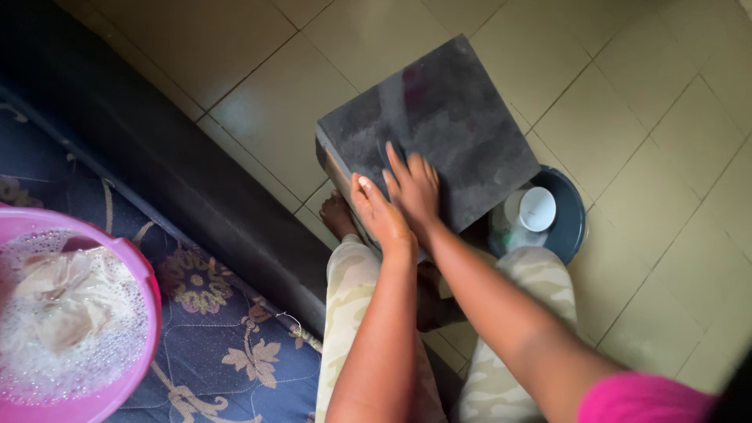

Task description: The person cleans a black speaker by scrubbing the surface with a small brush and wiping it down with a green sponge dipped in soapy water.

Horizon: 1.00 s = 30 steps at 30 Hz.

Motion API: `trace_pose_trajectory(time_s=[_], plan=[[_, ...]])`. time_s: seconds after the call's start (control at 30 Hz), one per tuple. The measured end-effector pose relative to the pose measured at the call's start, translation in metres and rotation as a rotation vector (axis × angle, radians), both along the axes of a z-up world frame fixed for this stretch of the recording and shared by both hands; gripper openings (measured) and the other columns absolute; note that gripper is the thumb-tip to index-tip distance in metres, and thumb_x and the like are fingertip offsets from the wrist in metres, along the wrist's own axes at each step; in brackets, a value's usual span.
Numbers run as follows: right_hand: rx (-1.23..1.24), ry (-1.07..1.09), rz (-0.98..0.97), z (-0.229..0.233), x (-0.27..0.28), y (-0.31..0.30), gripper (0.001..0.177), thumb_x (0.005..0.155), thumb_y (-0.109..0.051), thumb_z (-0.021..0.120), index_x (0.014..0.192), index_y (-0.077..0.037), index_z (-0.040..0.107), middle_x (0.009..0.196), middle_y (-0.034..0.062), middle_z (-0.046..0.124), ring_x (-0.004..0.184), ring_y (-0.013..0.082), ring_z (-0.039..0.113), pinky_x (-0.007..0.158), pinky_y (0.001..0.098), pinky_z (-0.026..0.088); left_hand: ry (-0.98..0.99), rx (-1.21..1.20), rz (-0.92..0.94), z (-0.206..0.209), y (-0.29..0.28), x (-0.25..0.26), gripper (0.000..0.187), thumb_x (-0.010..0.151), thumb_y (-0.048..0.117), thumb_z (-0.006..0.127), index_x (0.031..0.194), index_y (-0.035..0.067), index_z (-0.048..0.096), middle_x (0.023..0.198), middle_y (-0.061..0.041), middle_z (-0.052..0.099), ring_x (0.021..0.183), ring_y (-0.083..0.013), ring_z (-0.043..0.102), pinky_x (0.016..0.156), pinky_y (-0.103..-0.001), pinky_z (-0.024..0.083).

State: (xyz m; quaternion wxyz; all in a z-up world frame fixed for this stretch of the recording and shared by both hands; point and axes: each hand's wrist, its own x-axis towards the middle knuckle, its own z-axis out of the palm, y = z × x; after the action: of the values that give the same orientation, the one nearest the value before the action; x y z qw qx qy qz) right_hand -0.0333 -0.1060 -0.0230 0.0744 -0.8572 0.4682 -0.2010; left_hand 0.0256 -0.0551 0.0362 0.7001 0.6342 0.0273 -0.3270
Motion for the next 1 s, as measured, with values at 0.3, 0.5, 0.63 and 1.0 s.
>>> trace_pose_trajectory(time_s=[0.3, 0.5, 0.63, 1.0], plan=[[-0.027, 0.097, -0.177, 0.002, 0.101, -0.237, 0.055, 0.09, -0.039, 0.072, 0.143, -0.031, 0.057, 0.113, 0.0138, 0.063, 0.111, 0.0363, 0.059, 0.1, 0.0484, 0.045, 0.149, -0.072, 0.218, 0.019, 0.0, 0.05, 0.064, 0.105, 0.046, 0.04, 0.15, 0.0, 0.042, 0.158, -0.013, 0.044, 0.145, -0.0237, 0.042, 0.119, -0.036, 0.031], [0.166, -0.103, 0.052, 0.034, -0.007, -0.028, 0.053, 0.1, -0.036, 0.064, 0.151, -0.025, 0.056, 0.1, 0.0181, 0.059, 0.095, 0.0388, 0.058, 0.085, 0.0493, 0.049, 0.188, -0.105, 0.255, 0.008, 0.003, 0.047, 0.068, 0.104, 0.05, 0.04, 0.152, 0.001, 0.04, 0.159, -0.012, 0.043, 0.146, -0.0232, 0.041, 0.12, -0.036, 0.03], [0.23, 0.038, -0.047, 0.032, -0.024, 0.06, 0.059, 0.093, -0.036, 0.069, 0.15, -0.028, 0.057, 0.092, 0.0144, 0.058, 0.092, 0.0344, 0.059, 0.087, 0.0478, 0.048, 0.129, -0.065, 0.21, 0.005, 0.007, 0.042, 0.069, 0.105, 0.051, 0.039, 0.151, 0.0, 0.043, 0.158, -0.014, 0.046, 0.147, -0.024, 0.042, 0.121, -0.036, 0.029], [0.278, 0.107, -0.083, 0.016, 0.197, -0.181, 0.049, 0.091, -0.048, 0.071, 0.137, -0.033, 0.061, 0.115, 0.0143, 0.06, 0.109, 0.0373, 0.057, 0.093, 0.0472, 0.047, 0.153, -0.176, 0.338, -0.002, 0.0, 0.062, 0.071, 0.104, 0.05, 0.04, 0.153, -0.002, 0.037, 0.162, -0.016, 0.038, 0.151, -0.0262, 0.035, 0.122, -0.037, 0.026]])
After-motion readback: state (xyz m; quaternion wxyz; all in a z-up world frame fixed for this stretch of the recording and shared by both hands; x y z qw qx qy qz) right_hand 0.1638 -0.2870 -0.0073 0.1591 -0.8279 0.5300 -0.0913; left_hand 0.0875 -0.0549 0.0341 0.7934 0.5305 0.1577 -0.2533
